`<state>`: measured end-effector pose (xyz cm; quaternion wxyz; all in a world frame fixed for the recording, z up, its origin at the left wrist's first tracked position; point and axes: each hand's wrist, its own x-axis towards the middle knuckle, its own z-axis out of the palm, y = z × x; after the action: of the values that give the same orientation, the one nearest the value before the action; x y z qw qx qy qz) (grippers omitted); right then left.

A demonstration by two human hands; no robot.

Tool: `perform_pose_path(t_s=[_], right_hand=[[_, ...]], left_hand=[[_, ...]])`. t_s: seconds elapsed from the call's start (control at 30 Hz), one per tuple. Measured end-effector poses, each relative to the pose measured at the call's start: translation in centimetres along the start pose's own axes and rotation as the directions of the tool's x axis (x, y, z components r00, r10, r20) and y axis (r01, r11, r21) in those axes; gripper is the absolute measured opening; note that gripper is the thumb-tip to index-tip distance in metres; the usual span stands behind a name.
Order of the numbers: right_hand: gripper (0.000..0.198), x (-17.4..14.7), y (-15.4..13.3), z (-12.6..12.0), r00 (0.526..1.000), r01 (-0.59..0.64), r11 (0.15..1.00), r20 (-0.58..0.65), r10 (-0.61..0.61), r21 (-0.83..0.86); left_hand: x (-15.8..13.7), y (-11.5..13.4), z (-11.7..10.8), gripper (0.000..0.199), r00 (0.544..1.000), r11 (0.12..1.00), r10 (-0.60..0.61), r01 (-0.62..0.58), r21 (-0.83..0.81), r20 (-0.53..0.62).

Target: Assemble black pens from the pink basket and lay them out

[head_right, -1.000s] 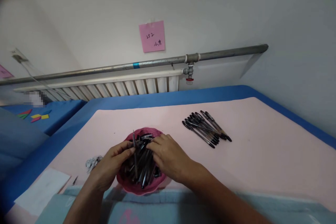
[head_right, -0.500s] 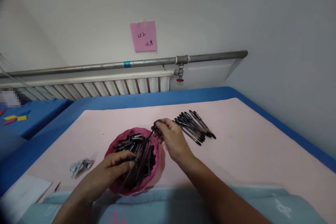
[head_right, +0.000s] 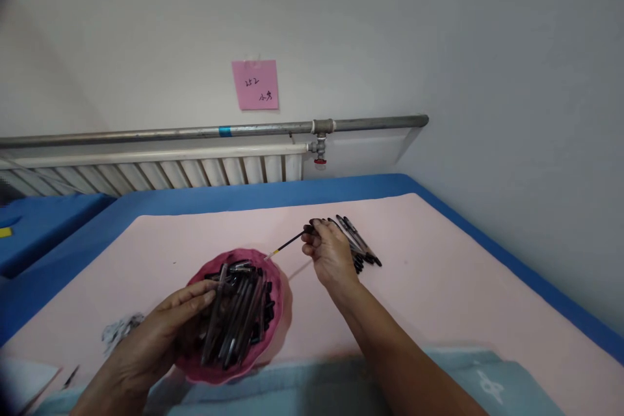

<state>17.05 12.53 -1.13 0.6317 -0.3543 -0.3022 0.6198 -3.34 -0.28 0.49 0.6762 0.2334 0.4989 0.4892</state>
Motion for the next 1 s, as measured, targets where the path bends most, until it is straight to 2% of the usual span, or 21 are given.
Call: perform_pose_path(t_s=[0.27,0.43,0.6,0.87,1.0], right_hand=[[0.025,-1.2,0.3,1.2,0.995,-0.1,0.991,-0.001,0.101,0.083],[0.026,-1.9,0.2,1.8,0.988,-0.156,0.982,-0.006,0.157,0.106],[0.026,-2.1,0.5,1.8,0.988,-0.154,0.984,0.026,0.153,0.084],[0.023,-2.4,0.4,1.9,0.989,-0.144,0.989,0.046,0.142,0.041],[0.024,-2.4,0.0,2.0,0.992,-0.095,0.996,0.081,0.094,0.004]], left_hand=[[-0.3,-0.4,0.3,0.021,0.999,0.999,-0.004,0.006,-0.046,0.051],[-0.2,-0.7,0.6,0.019,0.999,1.0,-0.009,0.01,-0.03,0.043],[-0.2,-0.7,0.8,0.014,0.998,1.0,0.002,-0.002,0.003,0.067],[-0.4,-0.5,0.6,0.019,0.998,0.998,-0.002,-0.002,0.058,0.069],[-0.4,-0.3,0.6,0.017,0.998,0.999,0.011,-0.013,0.041,0.055]])
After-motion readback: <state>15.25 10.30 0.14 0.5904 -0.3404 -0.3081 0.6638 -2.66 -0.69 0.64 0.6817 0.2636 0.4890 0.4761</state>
